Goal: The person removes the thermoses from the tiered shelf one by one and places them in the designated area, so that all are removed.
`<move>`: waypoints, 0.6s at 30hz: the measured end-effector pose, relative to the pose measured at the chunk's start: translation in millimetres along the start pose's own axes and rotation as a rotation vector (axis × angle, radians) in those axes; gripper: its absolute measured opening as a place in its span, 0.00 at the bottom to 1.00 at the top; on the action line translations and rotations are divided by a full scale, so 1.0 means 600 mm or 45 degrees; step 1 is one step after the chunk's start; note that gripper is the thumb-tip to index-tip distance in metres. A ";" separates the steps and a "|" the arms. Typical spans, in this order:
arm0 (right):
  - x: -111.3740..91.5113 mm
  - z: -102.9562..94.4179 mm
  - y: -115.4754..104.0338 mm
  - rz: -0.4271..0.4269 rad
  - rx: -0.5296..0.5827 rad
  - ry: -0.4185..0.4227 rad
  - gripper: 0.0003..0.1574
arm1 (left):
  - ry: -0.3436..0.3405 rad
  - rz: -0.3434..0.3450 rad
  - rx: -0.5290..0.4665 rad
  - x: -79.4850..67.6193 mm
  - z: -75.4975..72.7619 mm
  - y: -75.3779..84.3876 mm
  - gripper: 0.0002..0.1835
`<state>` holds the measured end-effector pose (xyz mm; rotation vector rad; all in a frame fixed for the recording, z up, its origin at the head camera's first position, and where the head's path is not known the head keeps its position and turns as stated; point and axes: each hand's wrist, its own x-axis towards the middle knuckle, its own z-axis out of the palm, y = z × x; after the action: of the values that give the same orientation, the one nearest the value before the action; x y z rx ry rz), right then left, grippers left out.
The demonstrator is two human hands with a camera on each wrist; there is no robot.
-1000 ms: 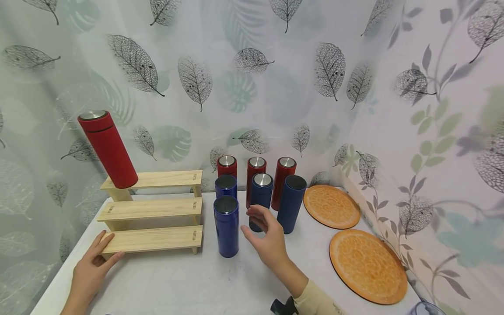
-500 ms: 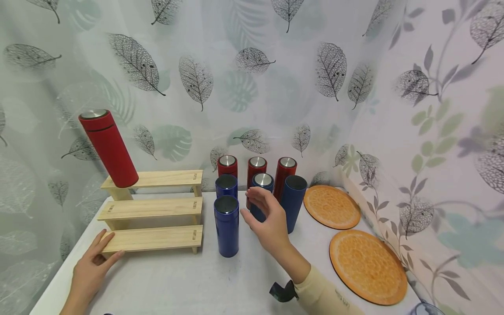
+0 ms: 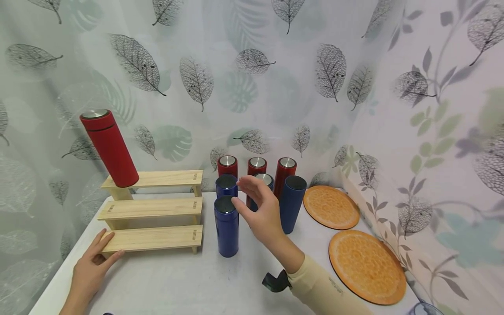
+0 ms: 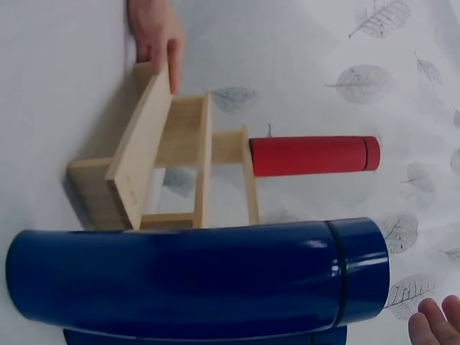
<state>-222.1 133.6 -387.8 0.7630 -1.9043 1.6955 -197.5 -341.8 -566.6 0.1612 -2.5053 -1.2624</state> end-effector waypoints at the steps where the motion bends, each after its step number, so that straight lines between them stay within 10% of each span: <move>1: 0.002 0.003 -0.002 -0.003 0.008 0.001 0.32 | -0.004 -0.003 -0.003 0.000 0.000 0.001 0.43; 18: 0.050 0.071 -0.029 -0.046 0.083 -0.093 0.32 | -0.005 -0.011 0.026 -0.002 0.001 0.004 0.43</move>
<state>-231.8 87.1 -359.8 0.8912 -1.8794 1.7372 -196.6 -339.7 -564.9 0.1748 -2.5242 -1.2424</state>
